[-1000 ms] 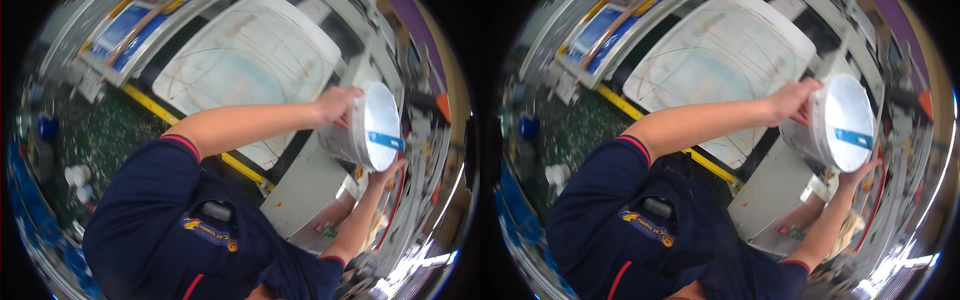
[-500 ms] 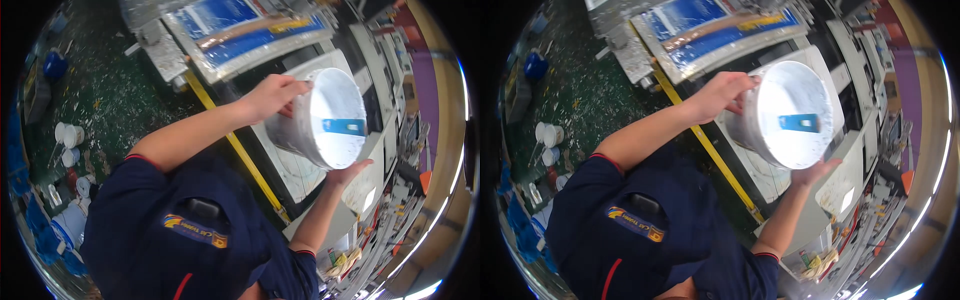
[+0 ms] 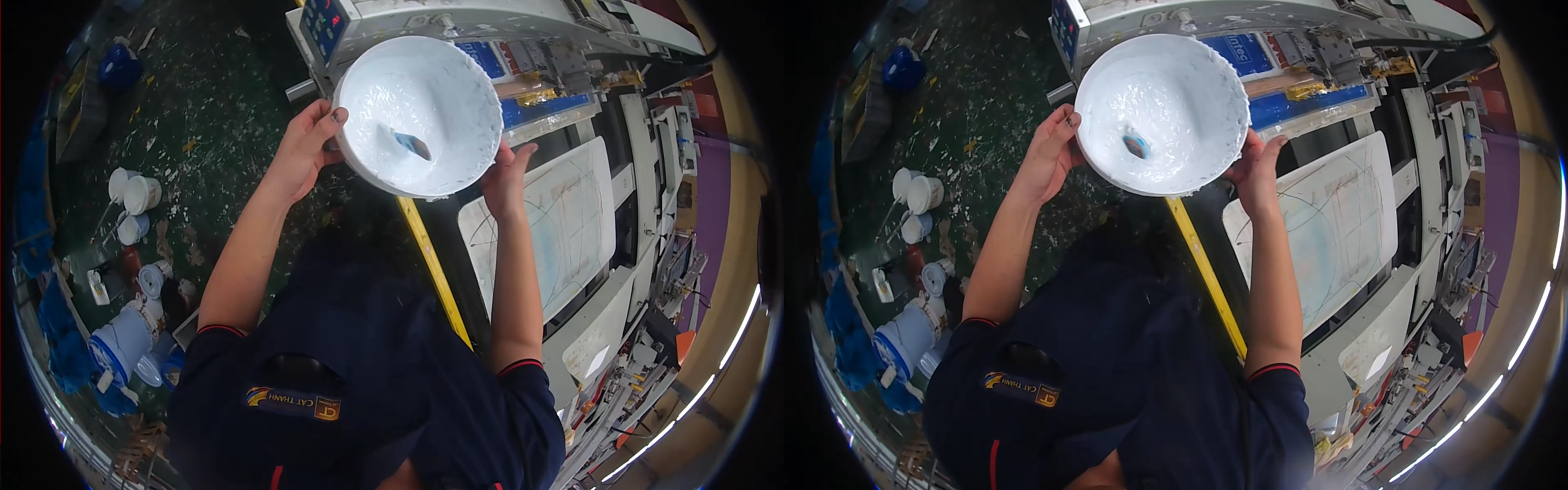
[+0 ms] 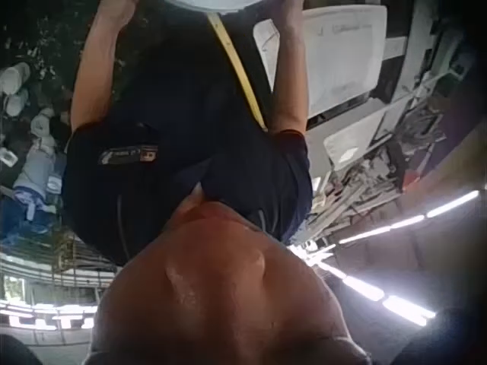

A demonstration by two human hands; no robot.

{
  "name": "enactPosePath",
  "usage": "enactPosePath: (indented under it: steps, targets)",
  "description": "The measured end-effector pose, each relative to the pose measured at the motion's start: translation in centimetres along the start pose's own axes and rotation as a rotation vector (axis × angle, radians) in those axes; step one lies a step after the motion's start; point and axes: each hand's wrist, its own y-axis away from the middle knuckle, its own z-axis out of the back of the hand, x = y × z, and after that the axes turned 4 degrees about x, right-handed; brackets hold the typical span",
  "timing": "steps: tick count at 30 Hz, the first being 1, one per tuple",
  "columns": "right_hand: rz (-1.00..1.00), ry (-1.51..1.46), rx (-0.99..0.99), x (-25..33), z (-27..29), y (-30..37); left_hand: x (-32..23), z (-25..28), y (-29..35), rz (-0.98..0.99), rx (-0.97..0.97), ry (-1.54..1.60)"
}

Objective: The recorder is mixing white printing ink in a bucket using a spatula and then applying it to a screen printing machine.

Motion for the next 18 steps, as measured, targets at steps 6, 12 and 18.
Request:
enactPosePath:
  steps: [6, 12, 18]
  targets:
    - [-0.127, 0.978, -0.019, 3.5, 5.1, -0.7, -0.4, 0.1, -0.3, 0.048, -0.024, -0.155]
    - [0.987, 1.135, 0.101, 9.7, -10.7, 3.6, -0.8, 0.5, -0.3, 0.043, -0.031, -0.208]
    - [0.713, 0.615, 0.032, 7.4, -10.8, -1.1, -0.7, 0.2, -0.3, 0.011, -0.011, -0.203]
